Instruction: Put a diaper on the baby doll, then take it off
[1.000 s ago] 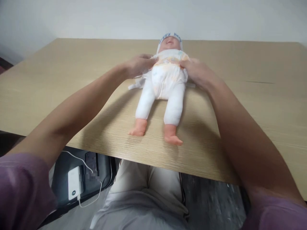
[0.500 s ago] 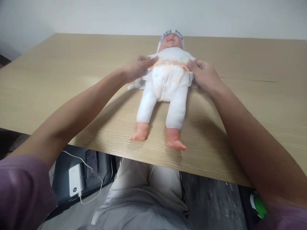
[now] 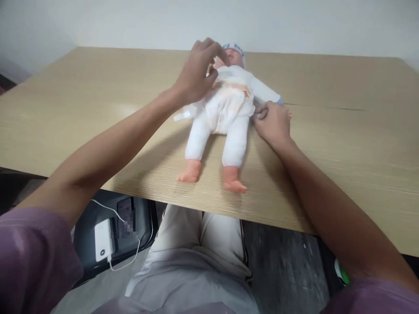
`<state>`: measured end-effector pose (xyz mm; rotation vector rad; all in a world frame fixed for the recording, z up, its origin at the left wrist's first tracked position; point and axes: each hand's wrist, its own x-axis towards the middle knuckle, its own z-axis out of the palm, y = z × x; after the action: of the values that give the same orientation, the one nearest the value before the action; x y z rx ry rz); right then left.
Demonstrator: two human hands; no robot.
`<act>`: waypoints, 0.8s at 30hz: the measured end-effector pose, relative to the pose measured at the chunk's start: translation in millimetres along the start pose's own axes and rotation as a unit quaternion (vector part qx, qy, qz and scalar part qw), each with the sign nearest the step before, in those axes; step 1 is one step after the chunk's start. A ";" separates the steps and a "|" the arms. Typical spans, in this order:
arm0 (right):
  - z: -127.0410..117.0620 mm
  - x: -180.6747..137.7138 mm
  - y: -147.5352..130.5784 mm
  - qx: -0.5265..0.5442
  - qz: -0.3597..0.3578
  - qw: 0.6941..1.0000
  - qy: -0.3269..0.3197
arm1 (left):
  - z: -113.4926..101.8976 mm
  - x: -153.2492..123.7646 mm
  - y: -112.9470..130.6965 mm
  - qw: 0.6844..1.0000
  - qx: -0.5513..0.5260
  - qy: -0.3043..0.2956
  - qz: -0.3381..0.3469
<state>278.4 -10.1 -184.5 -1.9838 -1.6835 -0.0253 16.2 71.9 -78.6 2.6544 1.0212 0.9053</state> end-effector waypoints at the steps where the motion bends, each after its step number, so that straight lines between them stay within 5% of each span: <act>1: 0.5 0.9 -0.3 0.007 0.018 1.000 -0.003 | 0.5 1.9 5.3 0.999 -0.012 -0.015 0.048; 4: 2.3 2.9 -0.3 0.016 0.062 0.998 -0.006 | 9.0 3.0 14.5 0.987 -0.037 -0.090 0.130; 7: 5.0 4.5 0.9 0.016 0.077 0.997 -0.006 | 20.8 -1.4 13.1 0.985 -0.025 -0.133 0.110; 16: 10.0 15.2 13.2 0.050 0.061 0.997 -0.012 | 24.8 -1.1 -0.2 0.986 -0.019 -0.151 0.067; 24: 8.8 19.9 7.8 0.048 0.084 0.992 -0.080 | 31.5 13.8 10.3 0.993 0.027 -0.118 -0.001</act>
<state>287.3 11.0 -188.1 -2.0930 -1.5746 0.2766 48.6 75.2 -93.7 2.7221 1.0036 0.5525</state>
